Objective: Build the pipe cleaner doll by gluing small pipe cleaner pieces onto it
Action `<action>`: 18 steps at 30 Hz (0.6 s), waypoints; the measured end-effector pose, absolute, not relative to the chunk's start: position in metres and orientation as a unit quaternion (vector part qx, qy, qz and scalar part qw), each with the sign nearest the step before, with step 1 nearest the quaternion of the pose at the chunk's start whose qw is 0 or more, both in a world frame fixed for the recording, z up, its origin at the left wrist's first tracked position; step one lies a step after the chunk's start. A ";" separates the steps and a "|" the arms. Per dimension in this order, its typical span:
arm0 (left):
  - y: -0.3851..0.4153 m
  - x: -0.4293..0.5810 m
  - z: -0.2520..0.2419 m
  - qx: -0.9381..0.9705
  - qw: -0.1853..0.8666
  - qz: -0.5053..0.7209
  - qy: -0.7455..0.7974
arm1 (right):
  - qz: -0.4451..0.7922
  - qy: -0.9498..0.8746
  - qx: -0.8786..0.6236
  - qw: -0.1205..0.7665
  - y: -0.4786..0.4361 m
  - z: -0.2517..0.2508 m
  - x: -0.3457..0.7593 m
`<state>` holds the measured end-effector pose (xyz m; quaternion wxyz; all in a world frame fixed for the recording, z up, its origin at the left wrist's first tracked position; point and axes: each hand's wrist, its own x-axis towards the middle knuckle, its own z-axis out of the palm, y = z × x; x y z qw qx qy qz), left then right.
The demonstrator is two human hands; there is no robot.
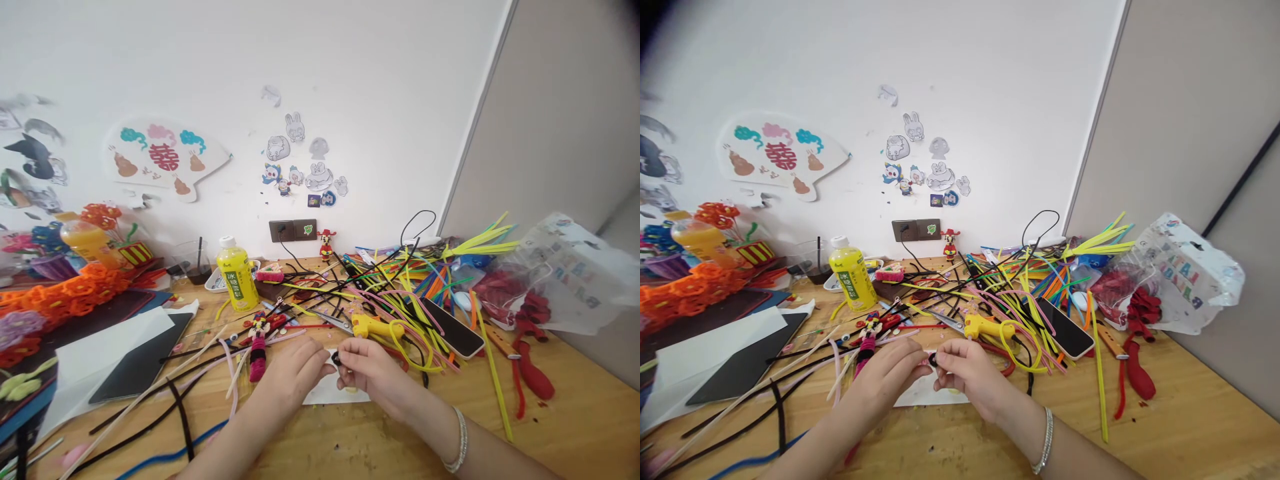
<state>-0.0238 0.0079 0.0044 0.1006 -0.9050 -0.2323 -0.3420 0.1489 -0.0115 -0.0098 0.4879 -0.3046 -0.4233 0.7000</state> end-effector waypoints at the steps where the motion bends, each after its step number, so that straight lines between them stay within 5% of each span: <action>1: 0.012 -0.025 0.004 -0.902 0.096 -0.333 -0.258 | 0.681 -0.432 -0.327 0.493 -0.011 -0.008 0.151; 11: 0.038 -0.029 -0.026 -0.897 0.042 -0.183 -0.400 | 0.534 -0.518 -0.441 0.501 -0.001 -0.001 0.166; 18: 0.025 -0.015 -0.023 -0.879 0.011 -0.290 -0.379 | 0.311 -0.667 -0.468 0.489 -0.003 -0.003 0.164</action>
